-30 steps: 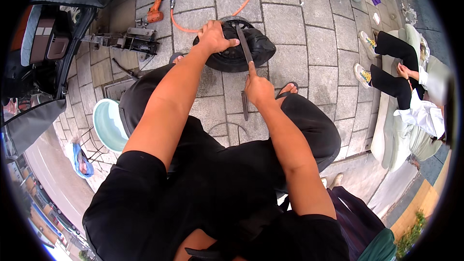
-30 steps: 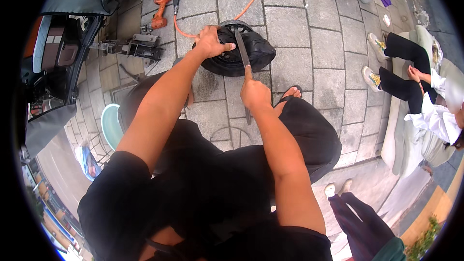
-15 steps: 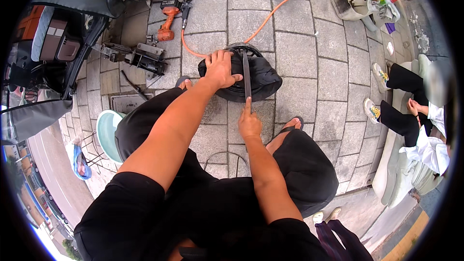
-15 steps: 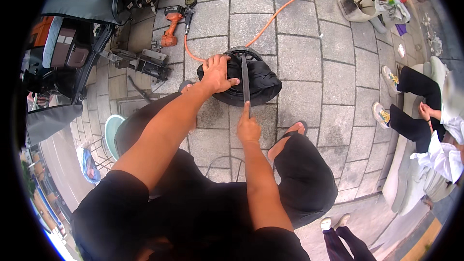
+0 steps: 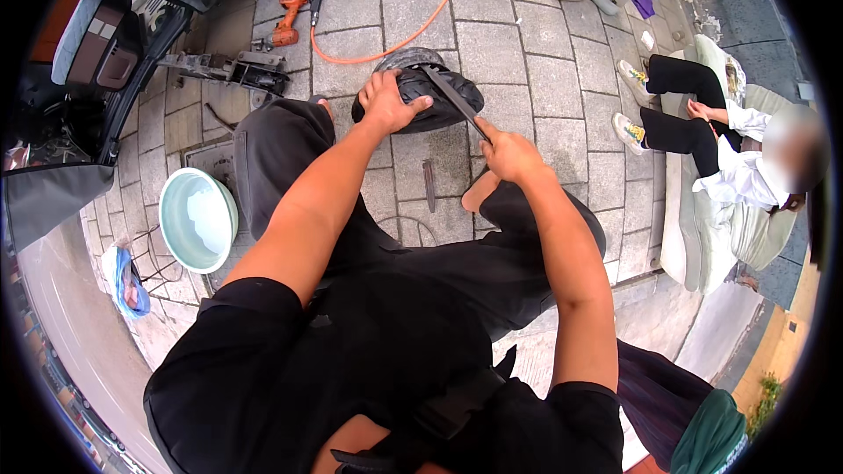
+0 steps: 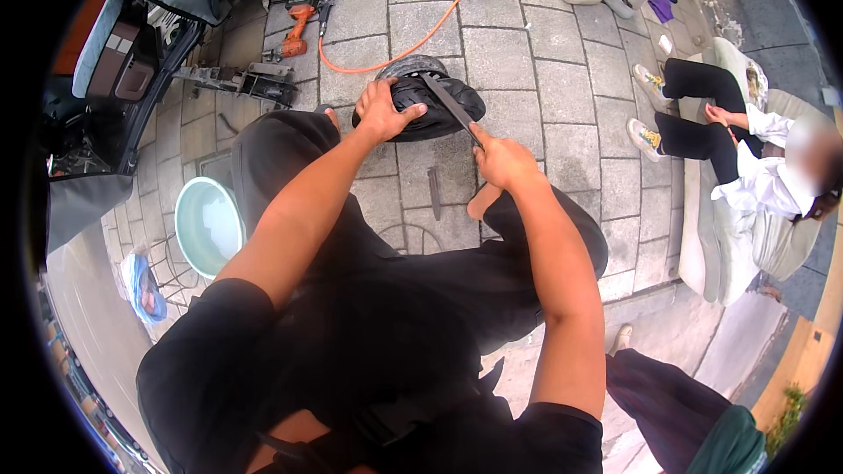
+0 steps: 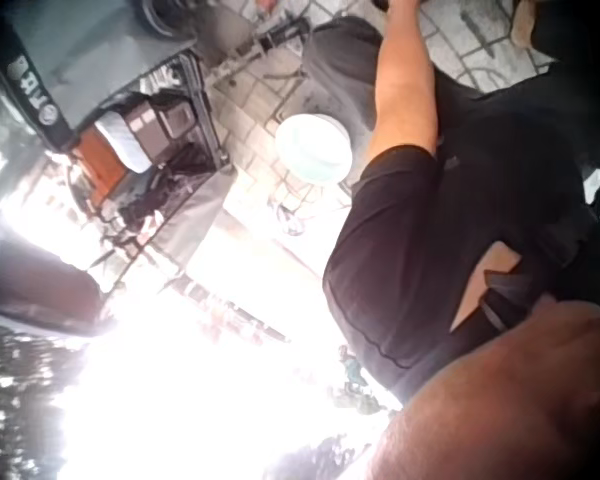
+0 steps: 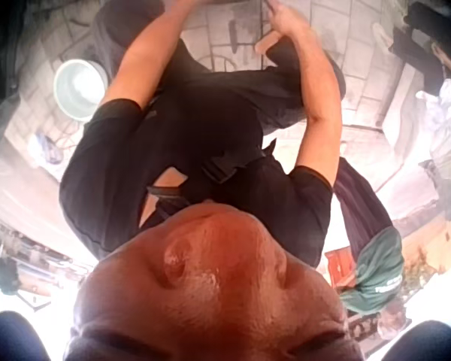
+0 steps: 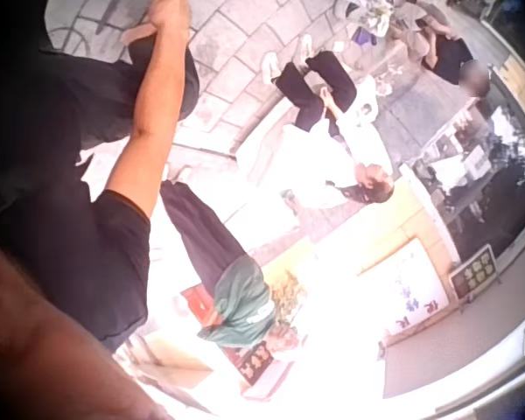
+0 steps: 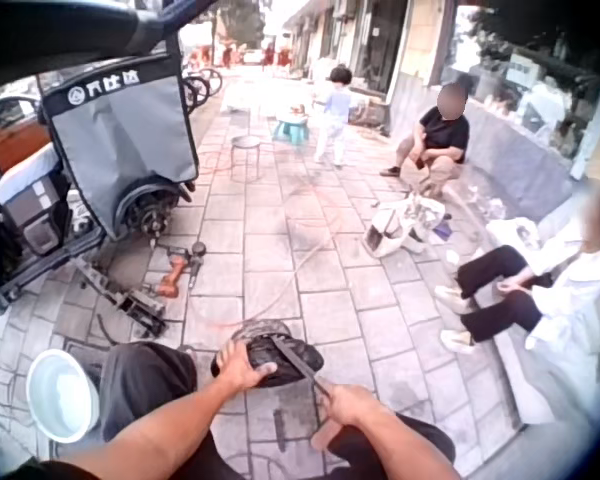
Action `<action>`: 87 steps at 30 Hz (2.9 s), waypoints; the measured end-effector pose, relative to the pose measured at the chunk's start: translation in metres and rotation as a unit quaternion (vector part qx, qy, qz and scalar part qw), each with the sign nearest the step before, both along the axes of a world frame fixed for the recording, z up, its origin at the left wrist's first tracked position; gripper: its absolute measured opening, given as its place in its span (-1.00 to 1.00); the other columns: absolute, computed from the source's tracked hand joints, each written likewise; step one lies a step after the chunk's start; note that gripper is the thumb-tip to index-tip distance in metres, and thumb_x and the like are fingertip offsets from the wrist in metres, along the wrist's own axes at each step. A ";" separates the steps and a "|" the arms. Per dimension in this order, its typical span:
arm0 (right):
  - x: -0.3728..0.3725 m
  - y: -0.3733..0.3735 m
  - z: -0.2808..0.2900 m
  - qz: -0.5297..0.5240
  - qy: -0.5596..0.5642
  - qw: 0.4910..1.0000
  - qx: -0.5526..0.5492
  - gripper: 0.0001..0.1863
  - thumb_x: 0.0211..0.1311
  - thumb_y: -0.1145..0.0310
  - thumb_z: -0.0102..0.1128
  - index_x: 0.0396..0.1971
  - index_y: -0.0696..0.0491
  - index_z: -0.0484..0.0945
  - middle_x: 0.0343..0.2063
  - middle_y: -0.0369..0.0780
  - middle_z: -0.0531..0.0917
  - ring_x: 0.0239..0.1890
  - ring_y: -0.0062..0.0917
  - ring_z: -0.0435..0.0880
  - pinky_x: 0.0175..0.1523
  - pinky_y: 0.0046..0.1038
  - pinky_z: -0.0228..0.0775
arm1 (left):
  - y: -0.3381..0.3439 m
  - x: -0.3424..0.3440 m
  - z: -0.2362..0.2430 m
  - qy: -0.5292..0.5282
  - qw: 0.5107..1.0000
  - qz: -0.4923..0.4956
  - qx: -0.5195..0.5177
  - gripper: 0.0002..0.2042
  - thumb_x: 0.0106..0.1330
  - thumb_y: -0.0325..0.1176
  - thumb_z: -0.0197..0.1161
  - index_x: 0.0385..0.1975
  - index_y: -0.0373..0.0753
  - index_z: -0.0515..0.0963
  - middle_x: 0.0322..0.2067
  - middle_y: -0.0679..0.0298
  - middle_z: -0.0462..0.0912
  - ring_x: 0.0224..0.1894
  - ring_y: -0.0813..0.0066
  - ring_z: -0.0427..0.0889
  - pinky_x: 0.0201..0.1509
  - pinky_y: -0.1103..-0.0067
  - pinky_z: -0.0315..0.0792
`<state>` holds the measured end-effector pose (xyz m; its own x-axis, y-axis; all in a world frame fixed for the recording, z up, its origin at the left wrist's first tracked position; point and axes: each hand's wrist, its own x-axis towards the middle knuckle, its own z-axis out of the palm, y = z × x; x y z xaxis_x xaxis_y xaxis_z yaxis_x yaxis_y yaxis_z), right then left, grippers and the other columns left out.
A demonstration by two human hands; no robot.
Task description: The person uses a metal tire lever to pry a tire off a wheel rim, then places the tire on the ground. They pick up the rim, inspect it, and then fit the tire back onto the rim by hand.
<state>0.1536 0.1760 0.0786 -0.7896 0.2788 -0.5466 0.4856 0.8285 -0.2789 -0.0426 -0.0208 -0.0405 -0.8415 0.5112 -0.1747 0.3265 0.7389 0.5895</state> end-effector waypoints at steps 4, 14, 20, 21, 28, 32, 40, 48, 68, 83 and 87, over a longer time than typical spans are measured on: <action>-0.014 0.015 0.026 0.005 -0.008 0.998 -0.068 -0.37 0.57 0.14 0.15 0.57 -0.21 0.34 0.09 0.03 0.77 -0.03 -0.04 0.81 0.18 -0.04 0.60 | -0.010 0.010 -0.013 0.016 0.999 0.003 0.038 0.06 0.08 0.42 0.51 0.47 -0.19 0.33 0.34 0.01 0.34 0.50 -0.07 0.20 0.62 0.08 -0.03; -0.114 0.011 0.113 -0.007 -0.276 0.961 -0.019 -0.38 0.59 0.19 0.06 0.60 -0.38 0.33 -0.58 -0.31 0.47 -0.61 -0.52 0.39 -0.44 -0.32 0.32 | -0.023 0.020 -0.014 0.017 0.998 0.011 0.063 0.05 0.08 0.38 0.54 0.46 -0.20 0.32 0.34 0.01 0.35 0.51 -0.05 0.17 0.63 0.06 -0.08; -0.139 -0.006 0.087 -0.051 -0.262 0.962 -0.051 -0.42 0.45 0.38 0.01 0.45 -0.22 0.52 -0.57 -0.21 0.58 -0.60 -0.44 0.49 -0.49 -0.27 0.35 | -0.019 0.011 -0.011 0.005 0.998 0.024 0.056 0.06 0.11 0.39 0.51 0.48 -0.22 0.29 0.33 -0.01 0.31 0.49 -0.08 0.17 0.63 0.05 -0.11; -0.138 -0.015 0.082 -0.055 -0.252 0.965 -0.037 -0.41 0.43 0.39 0.01 0.44 -0.21 0.53 -0.56 -0.19 0.60 -0.60 -0.42 0.50 -0.48 -0.26 0.38 | -0.018 0.015 -0.013 0.009 0.998 0.030 0.060 0.05 0.12 0.39 0.51 0.47 -0.22 0.30 0.32 -0.02 0.32 0.48 -0.09 0.18 0.63 0.05 -0.11; -0.166 0.009 0.074 0.010 -0.250 0.968 -0.019 -0.58 0.34 0.45 0.01 0.13 0.10 0.68 -0.43 -0.03 0.76 -0.51 -0.26 0.73 -0.44 -0.15 0.51 | -0.006 0.011 -0.010 0.015 0.995 0.056 0.087 0.02 0.11 0.30 0.57 0.43 -0.26 0.33 0.28 0.00 0.33 0.45 -0.05 0.20 0.62 0.06 -0.11; -0.162 -0.011 0.048 0.008 -0.209 0.977 -0.042 -0.56 0.31 0.51 0.05 0.16 0.20 0.65 -0.23 0.10 0.81 -0.27 -0.07 0.85 -0.16 -0.11 0.68 | -0.005 -0.009 -0.012 -0.014 0.994 0.063 0.092 0.02 0.07 0.26 0.59 0.42 -0.27 0.34 0.31 0.01 0.33 0.50 -0.05 0.14 0.63 0.02 -0.19; -0.064 -0.069 -0.036 -0.067 -0.088 0.994 -0.007 -0.24 0.45 0.32 0.09 0.62 0.10 0.15 -0.18 0.21 0.79 -0.07 0.08 0.83 0.13 0.01 0.64 | -0.006 -0.004 -0.011 -0.002 0.999 0.017 0.032 0.00 0.06 0.22 0.64 0.43 -0.21 0.35 0.36 0.02 0.30 0.45 -0.05 0.20 0.63 0.09 -0.09; 0.008 -0.093 -0.150 -0.088 0.026 0.994 0.058 -0.18 0.54 0.11 0.12 0.68 -0.07 0.05 -0.36 0.07 0.81 -0.37 -0.01 0.83 -0.17 0.00 0.70 | -0.006 0.037 -0.030 0.104 0.994 -0.036 0.024 -0.02 0.06 0.13 0.66 0.42 -0.22 0.31 0.38 -0.02 0.27 0.52 -0.10 0.12 0.61 0.01 -0.17; -0.054 -0.047 -0.027 -0.064 -0.022 0.998 -0.013 -0.31 0.42 0.39 0.05 0.56 0.09 0.28 -0.03 0.17 0.78 0.05 0.02 0.81 0.18 -0.04 0.64 | -0.001 0.000 -0.021 0.020 0.999 0.025 0.026 -0.10 0.15 0.38 0.47 0.43 -0.02 0.46 0.37 0.04 0.32 0.50 -0.05 0.15 0.60 0.03 -0.13; -0.011 -0.114 -0.185 -0.125 0.145 0.981 0.038 -0.30 0.56 0.21 0.06 0.63 -0.06 0.20 -0.50 0.10 0.75 -0.50 0.03 0.78 -0.35 0.02 0.65 | -0.012 0.001 -0.025 0.073 0.995 -0.035 -0.051 -0.16 0.18 0.31 0.52 0.40 0.02 0.45 0.42 0.06 0.28 0.49 -0.12 0.14 0.59 0.01 -0.08; -0.023 -0.065 -0.087 -0.076 0.050 0.996 0.020 -0.32 0.53 0.20 0.10 0.60 -0.07 0.27 -0.18 0.13 0.80 -0.17 0.04 0.83 0.01 0.00 0.67 | -0.016 0.013 -0.025 0.079 0.997 -0.004 0.019 -0.15 0.18 0.37 0.48 0.41 0.04 0.45 0.41 0.05 0.30 0.47 -0.11 0.20 0.58 0.01 -0.03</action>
<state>0.1309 0.1110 -0.0084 -0.7871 0.4182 -0.4534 0.5769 0.7592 -0.3012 -0.0298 -0.0364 -0.0654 -0.8525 0.5222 -0.0209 0.4238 0.7141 0.5572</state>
